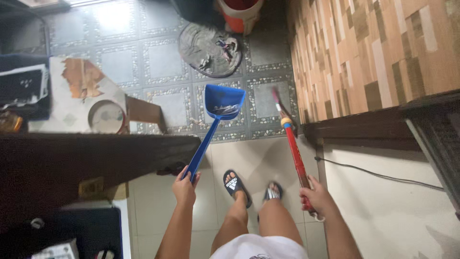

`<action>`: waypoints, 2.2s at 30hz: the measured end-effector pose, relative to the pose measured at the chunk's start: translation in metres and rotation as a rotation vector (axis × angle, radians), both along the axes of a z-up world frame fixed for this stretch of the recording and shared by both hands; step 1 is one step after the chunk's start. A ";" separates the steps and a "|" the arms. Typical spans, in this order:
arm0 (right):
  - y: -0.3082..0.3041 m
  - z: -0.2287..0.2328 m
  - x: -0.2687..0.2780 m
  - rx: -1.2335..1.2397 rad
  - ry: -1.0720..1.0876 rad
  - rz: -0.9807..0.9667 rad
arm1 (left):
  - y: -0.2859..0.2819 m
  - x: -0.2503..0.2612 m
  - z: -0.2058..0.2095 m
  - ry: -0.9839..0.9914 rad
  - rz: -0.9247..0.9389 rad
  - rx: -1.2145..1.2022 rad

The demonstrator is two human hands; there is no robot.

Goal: The person sweeps debris from the floor into a dustpan using a broom and then places the tools against a wall.

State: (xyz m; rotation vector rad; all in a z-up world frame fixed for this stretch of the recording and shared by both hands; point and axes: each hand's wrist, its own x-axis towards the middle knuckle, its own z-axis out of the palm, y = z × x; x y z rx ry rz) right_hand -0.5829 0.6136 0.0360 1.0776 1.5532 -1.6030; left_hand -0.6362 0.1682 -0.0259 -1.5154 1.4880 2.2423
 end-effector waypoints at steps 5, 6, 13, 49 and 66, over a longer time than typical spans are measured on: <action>-0.027 -0.125 -0.036 -0.050 0.077 -0.286 | 0.011 -0.037 0.004 -0.043 0.001 -0.063; -0.034 -0.158 -0.050 -0.091 0.080 -0.314 | 0.013 -0.042 0.001 -0.028 0.014 -0.052; -0.055 -0.184 -0.101 -0.257 -0.188 -0.220 | 0.028 -0.064 -0.003 -0.063 0.070 -0.093; -0.044 -0.186 -0.148 -0.427 -0.234 -0.345 | 0.033 -0.074 0.016 -0.036 0.025 -0.189; -0.024 -0.197 -0.161 -0.446 -0.194 -0.353 | 0.013 -0.091 0.016 -0.020 0.177 -0.113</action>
